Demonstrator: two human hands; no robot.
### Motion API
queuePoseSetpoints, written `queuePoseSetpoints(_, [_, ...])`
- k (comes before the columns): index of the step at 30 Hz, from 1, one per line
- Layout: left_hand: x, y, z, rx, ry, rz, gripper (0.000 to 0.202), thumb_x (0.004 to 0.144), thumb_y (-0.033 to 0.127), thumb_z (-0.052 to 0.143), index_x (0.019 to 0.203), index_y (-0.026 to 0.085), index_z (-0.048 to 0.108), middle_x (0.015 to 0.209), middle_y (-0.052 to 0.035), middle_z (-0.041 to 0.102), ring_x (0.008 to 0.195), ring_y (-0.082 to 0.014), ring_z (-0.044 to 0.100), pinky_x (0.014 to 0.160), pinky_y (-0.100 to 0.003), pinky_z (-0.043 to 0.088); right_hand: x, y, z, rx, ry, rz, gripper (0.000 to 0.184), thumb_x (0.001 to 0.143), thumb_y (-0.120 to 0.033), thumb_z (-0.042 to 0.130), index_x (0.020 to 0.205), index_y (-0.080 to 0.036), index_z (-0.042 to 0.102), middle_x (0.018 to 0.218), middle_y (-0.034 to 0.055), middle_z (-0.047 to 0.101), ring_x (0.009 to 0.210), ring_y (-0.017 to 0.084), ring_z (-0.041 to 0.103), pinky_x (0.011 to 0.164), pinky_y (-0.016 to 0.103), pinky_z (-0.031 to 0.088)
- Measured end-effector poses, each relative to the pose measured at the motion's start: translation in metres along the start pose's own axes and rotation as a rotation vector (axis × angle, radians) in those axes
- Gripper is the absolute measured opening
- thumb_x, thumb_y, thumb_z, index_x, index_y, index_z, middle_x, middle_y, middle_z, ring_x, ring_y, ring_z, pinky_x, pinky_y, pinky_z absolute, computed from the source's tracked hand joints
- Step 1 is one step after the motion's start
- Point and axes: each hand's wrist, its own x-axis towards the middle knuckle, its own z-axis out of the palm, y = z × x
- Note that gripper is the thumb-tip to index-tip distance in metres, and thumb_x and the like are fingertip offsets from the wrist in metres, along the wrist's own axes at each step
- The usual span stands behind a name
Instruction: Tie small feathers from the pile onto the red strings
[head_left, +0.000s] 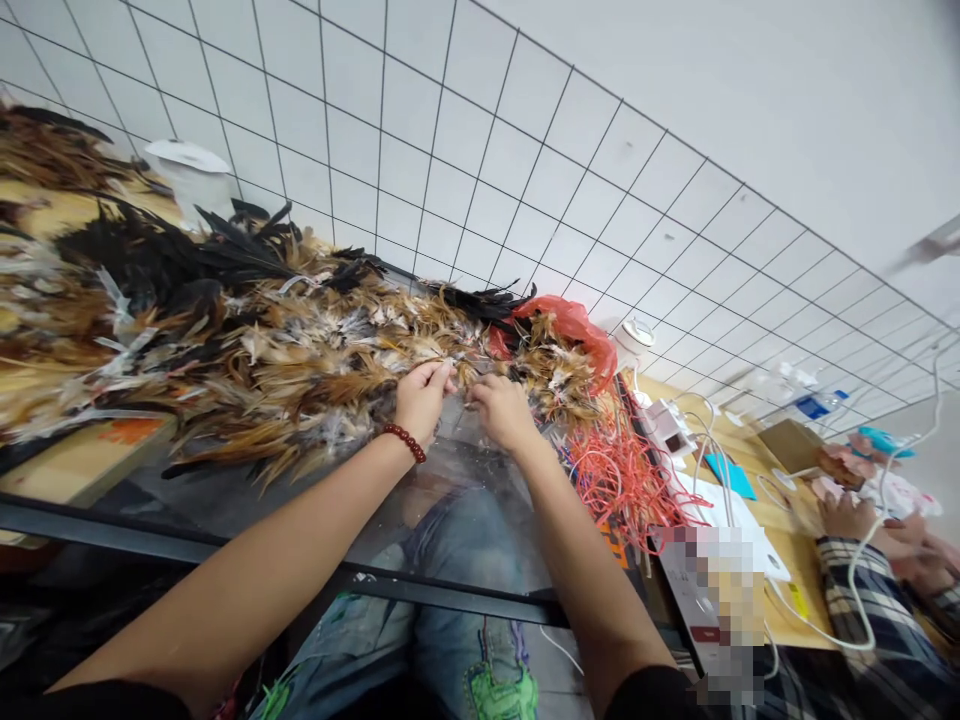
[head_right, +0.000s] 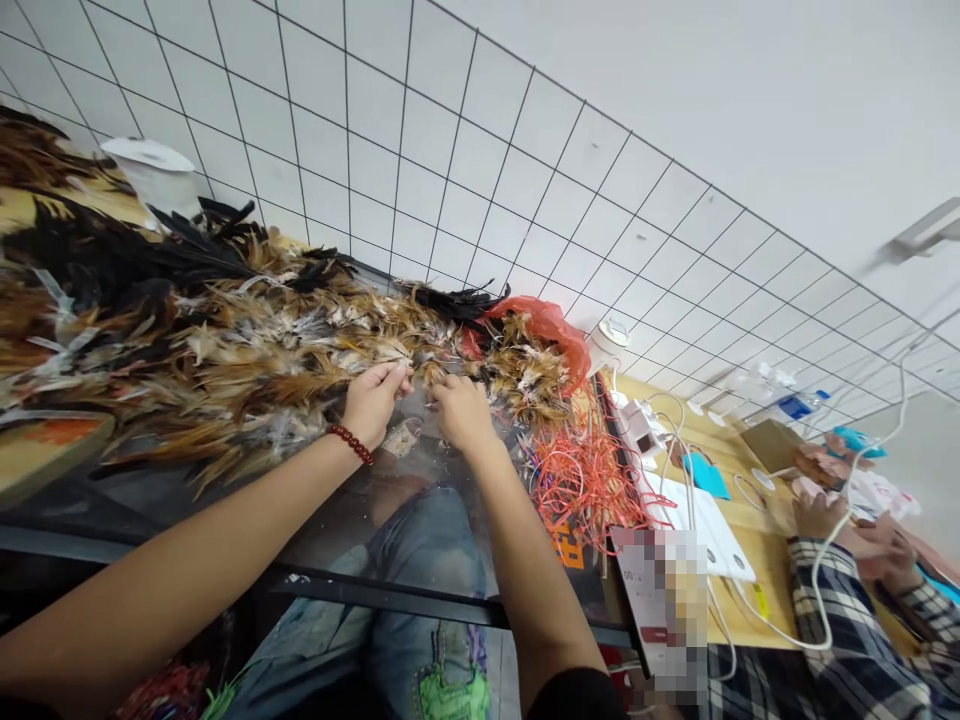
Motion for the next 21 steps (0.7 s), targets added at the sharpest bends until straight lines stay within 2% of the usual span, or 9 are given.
queuePoseSetpoints(3, [-0.003, -0.001, 0.001, 0.001, -0.081, -0.003, 0.027, 0.069, 0.041, 0.07, 0.062, 0.016, 0.064, 0.059, 0.0009, 0.059, 0.057, -0.0106, 0.052, 0.063, -0.025, 0.043, -0.02, 0.023, -0.001, 0.537, 0.214, 0.184, 0.012, 0.082, -0.027, 0.056, 0.082, -0.019, 0.065, 0.085, 0.0037, 0.066, 0.081, 0.016, 0.058, 0.077, 0.03, 0.043])
queuePoseSetpoints(5, [-0.006, -0.002, 0.002, -0.001, -0.134, -0.022, 0.029, 0.067, 0.045, 0.072, 0.065, 0.016, 0.066, 0.06, -0.0002, 0.061, 0.058, -0.0112, 0.053, 0.062, -0.025, 0.043, -0.032, 0.033, 0.002, 0.893, 0.332, 0.364, 0.02, 0.076, -0.038, 0.062, 0.08, -0.019, 0.062, 0.071, -0.0001, 0.063, 0.064, 0.013, 0.054, 0.063, 0.027, 0.041])
queuePoseSetpoints(8, [-0.01, -0.005, 0.003, 0.018, -0.253, -0.069, 0.033, 0.061, 0.047, 0.077, 0.068, 0.015, 0.07, 0.069, -0.0049, 0.068, 0.069, -0.0146, 0.06, 0.07, -0.028, 0.046, -0.04, 0.034, 0.009, 1.207, 0.425, 0.541, 0.033, 0.061, -0.042, 0.073, 0.079, -0.018, 0.059, 0.061, -0.0041, 0.058, 0.052, 0.009, 0.048, 0.053, 0.023, 0.035])
queuePoseSetpoints(11, [-0.014, -0.005, 0.002, 0.09, -0.386, -0.115, 0.036, 0.057, 0.049, 0.08, 0.071, 0.016, 0.074, 0.096, -0.0124, 0.074, 0.094, -0.0213, 0.064, 0.088, -0.033, 0.045, -0.038, 0.024, 0.013, 1.307, 0.482, 0.567, 0.036, 0.055, -0.039, 0.078, 0.077, -0.018, 0.059, 0.059, -0.0049, 0.058, 0.052, 0.008, 0.049, 0.053, 0.022, 0.037])
queuePoseSetpoints(14, [-0.015, -0.003, 0.001, 0.209, -0.49, -0.055, 0.033, 0.059, 0.05, 0.079, 0.066, 0.017, 0.075, 0.113, -0.0132, 0.071, 0.105, -0.0254, 0.061, 0.097, -0.036, 0.041, -0.035, 0.013, 0.015, 1.322, 0.497, 0.523, 0.036, 0.056, -0.04, 0.077, 0.078, -0.019, 0.06, 0.062, -0.004, 0.06, 0.054, 0.009, 0.051, 0.057, 0.023, 0.043])
queuePoseSetpoints(16, [-0.015, -0.003, 0.001, 0.258, -0.535, -0.004, 0.031, 0.06, 0.05, 0.078, 0.063, 0.019, 0.074, 0.104, -0.0102, 0.073, 0.1, -0.0256, 0.063, 0.095, -0.037, 0.042, -0.034, 0.008, 0.016, 1.311, 0.493, 0.486, 0.036, 0.058, -0.04, 0.077, 0.082, -0.019, 0.06, 0.067, -0.0025, 0.063, 0.059, 0.01, 0.055, 0.062, 0.025, 0.046])
queuePoseSetpoints(18, [-0.015, -0.003, 0.0, 0.274, -0.554, -0.005, 0.03, 0.059, 0.049, 0.078, 0.062, 0.02, 0.074, 0.085, -0.0069, 0.075, 0.087, -0.0235, 0.063, 0.086, -0.035, 0.046, -0.035, 0.005, 0.018, 1.304, 0.484, 0.454, 0.037, 0.06, -0.04, 0.077, 0.086, -0.019, 0.06, 0.071, -0.0014, 0.065, 0.063, 0.012, 0.058, 0.066, 0.026, 0.048])
queuePoseSetpoints(21, [-0.015, -0.005, 0.0, 0.242, -0.507, -0.062, 0.03, 0.058, 0.048, 0.079, 0.066, 0.019, 0.075, 0.07, -0.0047, 0.071, 0.07, -0.0182, 0.061, 0.072, -0.03, 0.046, -0.037, 0.006, 0.02, 1.275, 0.461, 0.421, 0.036, 0.062, -0.037, 0.076, 0.088, -0.019, 0.059, 0.072, -0.0015, 0.064, 0.065, 0.012, 0.058, 0.067, 0.026, 0.048])
